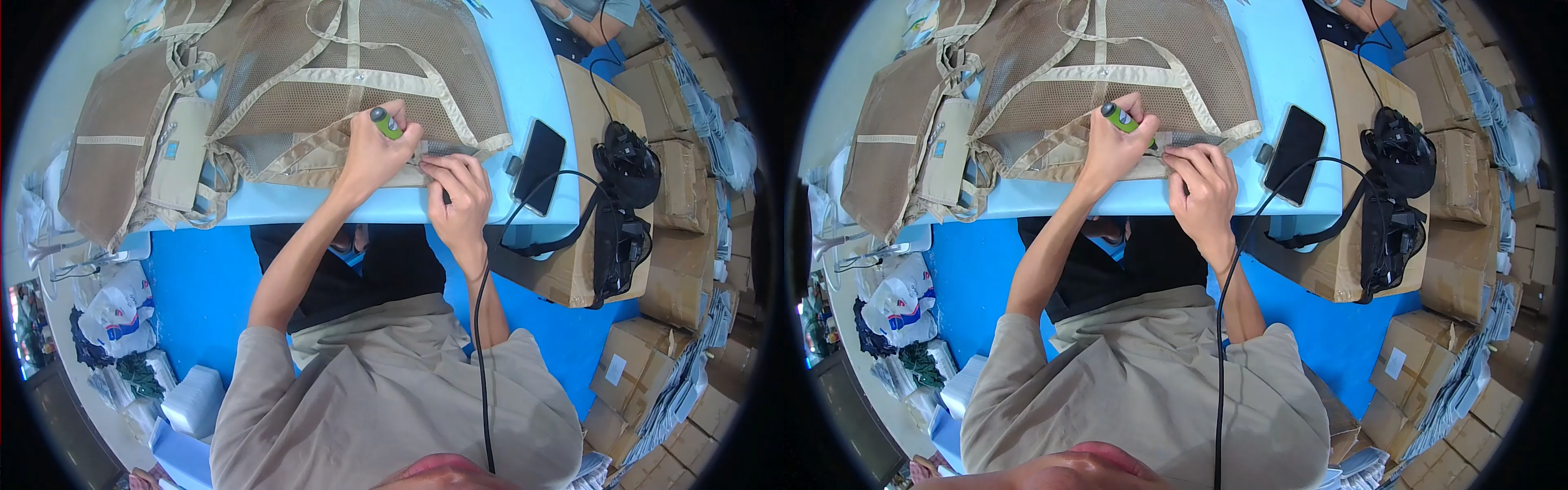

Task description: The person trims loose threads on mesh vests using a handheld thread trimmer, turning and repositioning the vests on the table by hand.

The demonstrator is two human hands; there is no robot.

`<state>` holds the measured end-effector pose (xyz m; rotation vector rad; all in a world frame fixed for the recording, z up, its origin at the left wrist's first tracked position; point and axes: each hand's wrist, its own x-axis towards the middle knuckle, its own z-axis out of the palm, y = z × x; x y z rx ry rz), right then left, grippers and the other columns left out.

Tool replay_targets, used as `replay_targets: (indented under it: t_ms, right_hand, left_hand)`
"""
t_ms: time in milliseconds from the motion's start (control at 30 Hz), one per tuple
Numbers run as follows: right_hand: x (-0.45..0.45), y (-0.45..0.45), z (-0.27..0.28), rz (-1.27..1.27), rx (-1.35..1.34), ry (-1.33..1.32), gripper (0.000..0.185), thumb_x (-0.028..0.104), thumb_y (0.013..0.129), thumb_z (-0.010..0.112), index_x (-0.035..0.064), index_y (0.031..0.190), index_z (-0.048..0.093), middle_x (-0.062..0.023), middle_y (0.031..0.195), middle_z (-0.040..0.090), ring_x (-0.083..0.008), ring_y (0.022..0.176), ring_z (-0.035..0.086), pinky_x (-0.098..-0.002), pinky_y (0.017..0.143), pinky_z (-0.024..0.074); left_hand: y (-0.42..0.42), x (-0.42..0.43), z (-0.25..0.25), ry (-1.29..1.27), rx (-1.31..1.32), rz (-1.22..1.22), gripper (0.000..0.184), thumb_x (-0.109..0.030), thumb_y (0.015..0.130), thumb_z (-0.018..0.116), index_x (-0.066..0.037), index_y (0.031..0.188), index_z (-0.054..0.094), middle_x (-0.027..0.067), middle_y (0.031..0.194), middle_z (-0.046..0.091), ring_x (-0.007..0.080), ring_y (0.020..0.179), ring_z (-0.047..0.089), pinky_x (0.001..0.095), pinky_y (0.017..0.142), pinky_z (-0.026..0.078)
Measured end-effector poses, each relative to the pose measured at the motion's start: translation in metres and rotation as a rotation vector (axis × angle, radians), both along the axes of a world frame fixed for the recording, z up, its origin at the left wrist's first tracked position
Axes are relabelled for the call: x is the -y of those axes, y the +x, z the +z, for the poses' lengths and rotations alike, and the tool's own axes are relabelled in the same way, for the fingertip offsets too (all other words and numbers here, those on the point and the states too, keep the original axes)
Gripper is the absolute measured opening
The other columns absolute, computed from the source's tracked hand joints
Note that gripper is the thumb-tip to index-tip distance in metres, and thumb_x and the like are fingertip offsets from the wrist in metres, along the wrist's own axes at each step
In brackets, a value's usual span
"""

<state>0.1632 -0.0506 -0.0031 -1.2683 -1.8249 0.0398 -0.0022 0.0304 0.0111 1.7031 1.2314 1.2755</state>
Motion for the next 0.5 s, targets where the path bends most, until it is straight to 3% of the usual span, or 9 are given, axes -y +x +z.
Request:
replay_targets:
  t_ms: [500]
  right_hand:
    - [-0.0004,0.0003,-0.0005,0.005,-0.009,0.003,0.023,-0.003,0.080,0.071,0.0057,0.097,0.082,-0.0002,0.103,0.078,-0.0252,0.103,0.070,-0.0402,0.085,0.0533]
  left_hand:
    - [0.0041,-0.0015,-0.0050,-0.002,0.003,0.031,0.030,-0.010,0.090,0.075,0.000,0.072,0.053,0.0015,0.061,0.052,0.0078,0.060,0.045,0.0320,0.054,0.039]
